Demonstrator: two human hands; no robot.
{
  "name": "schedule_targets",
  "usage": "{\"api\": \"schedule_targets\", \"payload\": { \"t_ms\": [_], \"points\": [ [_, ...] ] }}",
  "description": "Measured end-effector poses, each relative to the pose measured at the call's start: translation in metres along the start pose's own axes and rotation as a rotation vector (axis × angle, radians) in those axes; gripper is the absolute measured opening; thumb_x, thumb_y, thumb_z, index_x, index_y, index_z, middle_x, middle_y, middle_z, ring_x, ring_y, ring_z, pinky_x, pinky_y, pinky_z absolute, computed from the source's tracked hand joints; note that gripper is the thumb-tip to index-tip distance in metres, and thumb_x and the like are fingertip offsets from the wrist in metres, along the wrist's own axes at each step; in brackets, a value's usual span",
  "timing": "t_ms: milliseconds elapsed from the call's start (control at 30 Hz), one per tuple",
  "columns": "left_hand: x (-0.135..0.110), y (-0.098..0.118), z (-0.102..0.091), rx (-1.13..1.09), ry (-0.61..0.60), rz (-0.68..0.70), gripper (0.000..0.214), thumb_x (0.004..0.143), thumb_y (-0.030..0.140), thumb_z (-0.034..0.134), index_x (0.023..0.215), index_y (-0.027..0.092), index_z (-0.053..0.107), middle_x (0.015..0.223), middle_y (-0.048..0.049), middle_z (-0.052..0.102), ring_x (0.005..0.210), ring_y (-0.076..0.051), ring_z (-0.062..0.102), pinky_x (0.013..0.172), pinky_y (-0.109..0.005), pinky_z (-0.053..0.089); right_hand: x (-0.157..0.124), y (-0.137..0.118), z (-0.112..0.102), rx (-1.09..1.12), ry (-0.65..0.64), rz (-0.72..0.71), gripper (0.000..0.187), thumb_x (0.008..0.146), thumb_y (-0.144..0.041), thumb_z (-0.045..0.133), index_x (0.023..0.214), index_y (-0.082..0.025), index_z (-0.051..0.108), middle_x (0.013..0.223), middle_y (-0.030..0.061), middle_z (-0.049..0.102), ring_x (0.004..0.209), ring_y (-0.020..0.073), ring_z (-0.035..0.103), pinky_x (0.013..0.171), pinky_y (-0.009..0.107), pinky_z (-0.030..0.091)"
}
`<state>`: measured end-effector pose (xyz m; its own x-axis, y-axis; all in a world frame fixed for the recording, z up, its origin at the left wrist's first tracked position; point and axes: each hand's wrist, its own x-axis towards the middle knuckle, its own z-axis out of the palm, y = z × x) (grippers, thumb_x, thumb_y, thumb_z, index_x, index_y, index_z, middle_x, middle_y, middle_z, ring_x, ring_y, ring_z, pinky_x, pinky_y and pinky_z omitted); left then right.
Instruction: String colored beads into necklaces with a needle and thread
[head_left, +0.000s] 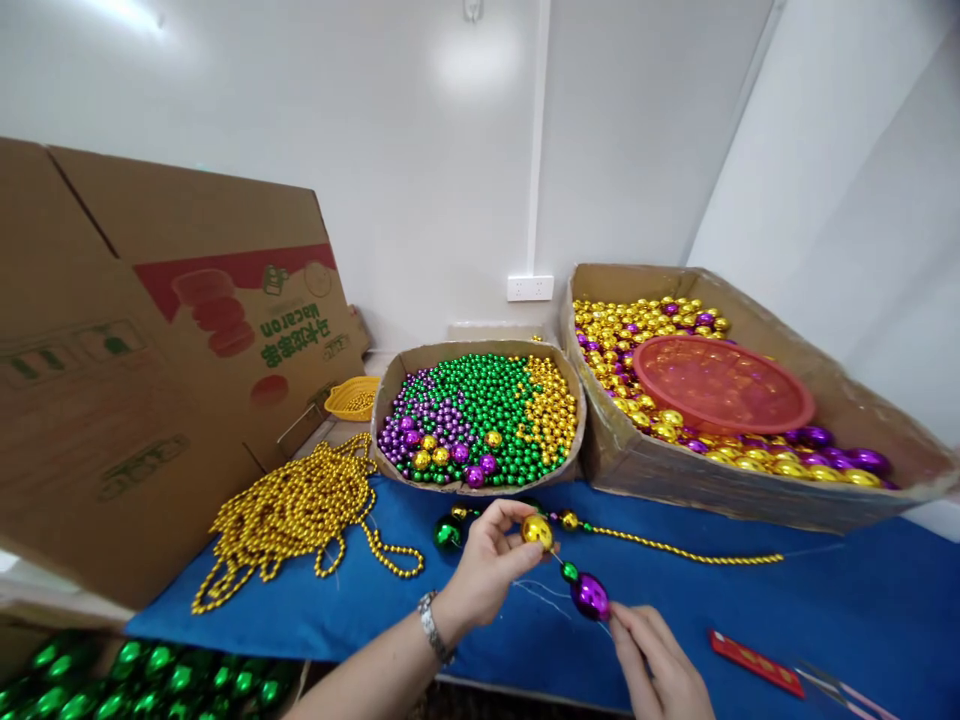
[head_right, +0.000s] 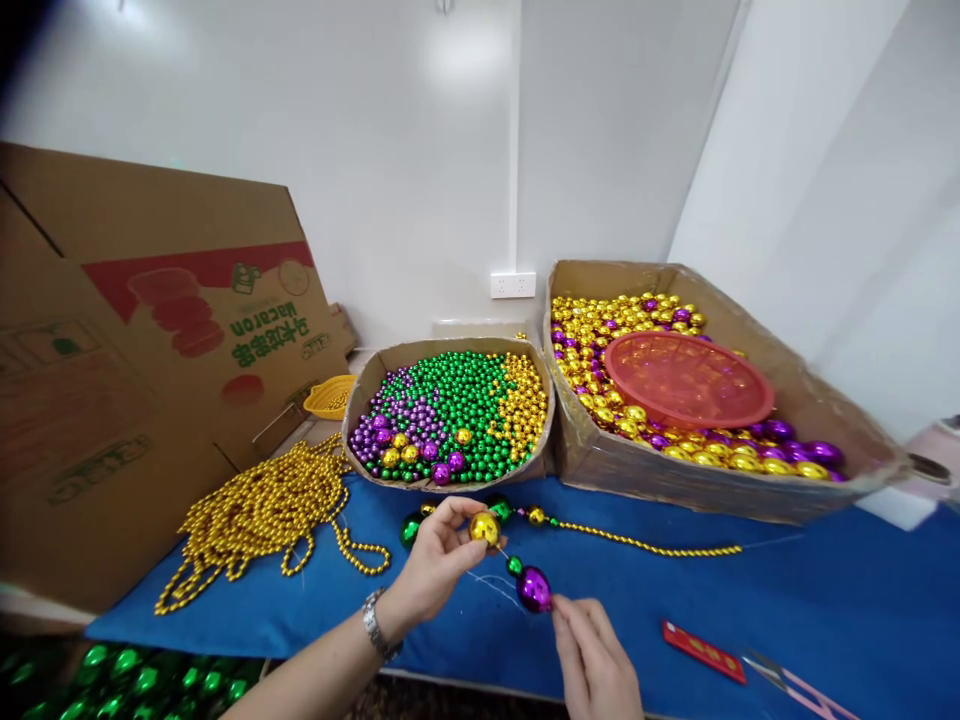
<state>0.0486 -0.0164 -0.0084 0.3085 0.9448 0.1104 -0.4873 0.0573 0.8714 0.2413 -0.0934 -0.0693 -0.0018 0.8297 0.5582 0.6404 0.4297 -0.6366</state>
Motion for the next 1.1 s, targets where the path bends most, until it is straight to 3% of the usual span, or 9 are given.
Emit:
{"api": "schedule_targets", "payload": {
  "t_ms": [400, 500, 600, 767, 967, 1100],
  "points": [
    [-0.002, 0.000, -0.003, 0.002, -0.027, -0.035, 0.034, 0.072, 0.019, 0.074, 0.102, 0.017, 0.057, 0.094, -0.0042, 0.063, 0.084, -0.017, 0.064, 0.083, -0.035, 0.050, -0.004, -0.001, 0.005, 0.063, 0.017, 0.046, 0.021, 0.091, -0.031, 0.048, 0.101, -0.024, 0.065, 0.086, 0.0053, 0.062, 0.077, 0.0159, 0.063, 0.068, 0.021, 0.050],
    [-0.002, -0.002, -0.003, 0.047, -0.033, -0.046, 0.035, 0.072, 0.020, 0.075, 0.103, 0.017, 0.058, 0.096, -0.0047, 0.063, 0.087, -0.016, 0.062, 0.083, -0.031, 0.048, -0.003, -0.002, 0.006, 0.169, -0.053, 0.177, 0.023, 0.090, -0.035, 0.051, 0.102, -0.024, 0.066, 0.088, 0.0061, 0.063, 0.079, 0.0176, 0.063, 0.071, 0.023, 0.050],
    [-0.001, -0.002, -0.003, 0.065, -0.005, -0.027, 0.034, 0.073, 0.022, 0.074, 0.103, 0.018, 0.059, 0.097, -0.0045, 0.063, 0.087, -0.015, 0.061, 0.081, -0.028, 0.047, -0.002, -0.001, 0.012, 0.389, -0.145, 0.428, 0.029, 0.084, -0.043, 0.058, 0.104, -0.024, 0.066, 0.092, 0.0061, 0.063, 0.077, 0.0186, 0.063, 0.070, 0.026, 0.051],
    [0.004, 0.005, 0.002, 0.153, -0.058, -0.039, 0.033, 0.074, 0.024, 0.073, 0.103, 0.017, 0.060, 0.091, -0.0037, 0.063, 0.084, -0.012, 0.058, 0.077, -0.024, 0.045, -0.001, -0.005, 0.023, 0.942, -0.055, 0.814, 0.046, 0.069, -0.050, 0.073, 0.106, -0.025, 0.065, 0.081, 0.0019, 0.063, 0.068, 0.0168, 0.062, 0.066, 0.029, 0.053],
    [0.018, 0.014, 0.006, 0.205, -0.193, -0.068, 0.038, 0.078, 0.039, 0.067, 0.108, 0.016, 0.062, 0.103, -0.0109, 0.065, 0.093, -0.020, 0.060, 0.080, -0.031, 0.047, 0.004, -0.012, 0.020, 1.230, 0.011, 0.969, 0.046, 0.057, -0.040, 0.084, 0.098, -0.026, 0.069, 0.078, 0.0017, 0.065, 0.065, 0.0141, 0.059, 0.060, 0.026, 0.051],
    [0.044, 0.021, -0.004, 0.262, -0.144, -0.002, 0.042, 0.086, 0.049, 0.052, 0.104, 0.013, 0.064, 0.103, -0.0138, 0.066, 0.092, -0.021, 0.062, 0.079, -0.033, 0.048, 0.003, -0.002, 0.013, 1.241, 0.029, 0.953, 0.044, 0.056, -0.039, 0.085, 0.096, -0.027, 0.070, 0.076, 0.0020, 0.065, 0.063, 0.0158, 0.058, 0.058, 0.029, 0.052]
  ]
}}
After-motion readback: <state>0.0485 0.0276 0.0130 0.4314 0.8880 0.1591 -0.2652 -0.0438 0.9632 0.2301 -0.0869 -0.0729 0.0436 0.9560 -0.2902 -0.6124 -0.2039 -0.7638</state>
